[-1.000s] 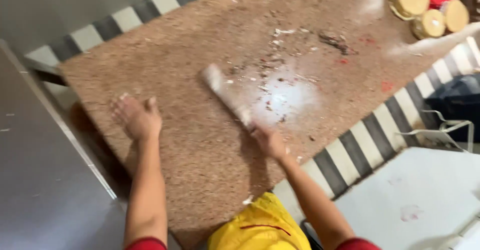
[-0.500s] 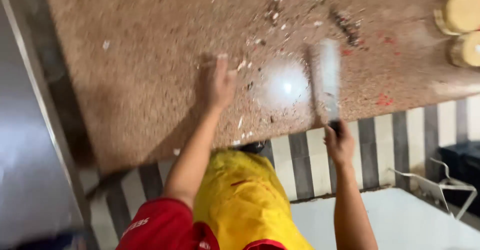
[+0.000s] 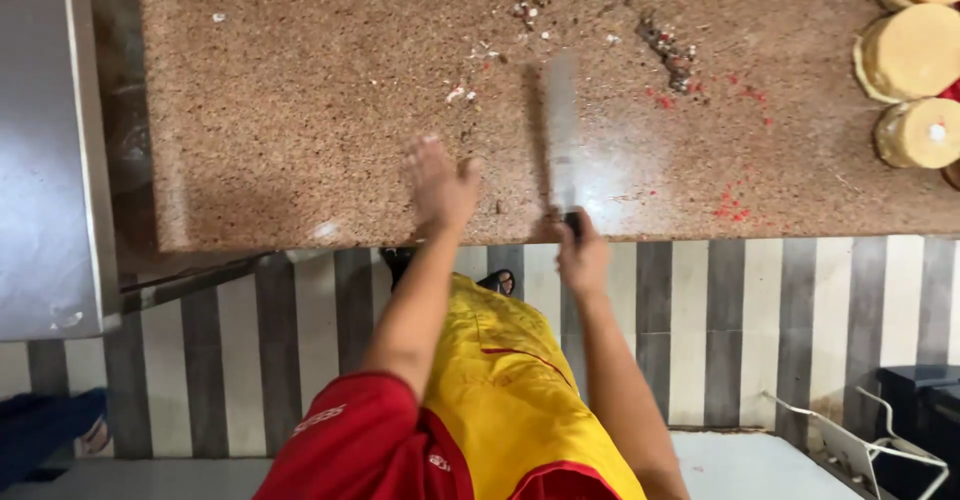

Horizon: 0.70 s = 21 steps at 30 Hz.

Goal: The person squeezes filling from a plastic bottle onto round cookie tops and places the filled tops onto cookie bottoms to assemble sandwich cookies, arranging the finished cookies in rows on the worktable. They use a knife to scrape crumbs and spilled filling off the table and wipe the surface with their hand.

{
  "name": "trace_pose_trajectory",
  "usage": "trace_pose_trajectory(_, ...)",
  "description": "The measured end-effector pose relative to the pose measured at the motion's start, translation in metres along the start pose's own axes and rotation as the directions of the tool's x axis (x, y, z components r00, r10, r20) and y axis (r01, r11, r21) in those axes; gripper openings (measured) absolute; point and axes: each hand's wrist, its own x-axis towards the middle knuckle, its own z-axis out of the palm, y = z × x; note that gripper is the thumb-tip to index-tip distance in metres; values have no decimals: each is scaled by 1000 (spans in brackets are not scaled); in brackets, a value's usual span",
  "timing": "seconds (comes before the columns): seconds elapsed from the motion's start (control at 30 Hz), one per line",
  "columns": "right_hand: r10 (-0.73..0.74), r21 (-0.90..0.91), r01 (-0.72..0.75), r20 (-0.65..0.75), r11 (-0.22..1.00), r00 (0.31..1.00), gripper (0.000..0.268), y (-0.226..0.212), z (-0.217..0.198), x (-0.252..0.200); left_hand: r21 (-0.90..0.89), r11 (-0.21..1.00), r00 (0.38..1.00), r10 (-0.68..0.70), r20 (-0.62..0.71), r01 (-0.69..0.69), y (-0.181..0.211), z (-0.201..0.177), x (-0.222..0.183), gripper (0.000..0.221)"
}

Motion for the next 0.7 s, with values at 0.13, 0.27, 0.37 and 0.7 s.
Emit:
trace_pose_trajectory(0.13,413,155,-390,-165,908,896,36,50,-88,10,-261,914,950,311,-41,-311,102,49,8,91)
trace_pose_trajectory(0.27,426,66,-427,-297,902,854,28,102,-154,41,-567,784,968,198,-157,-252,131,25,-9,84)
trace_pose_trajectory(0.37,410,-47,-446,-318,894,855,23,130,-165,84,-316,924,960,144,-240,-218,33,-15,-40,92)
trace_pose_trajectory(0.7,166,-443,-153,-10,883,986,47,98,-88,163,-190,944,949,295,112,-271,143,30,23,122)
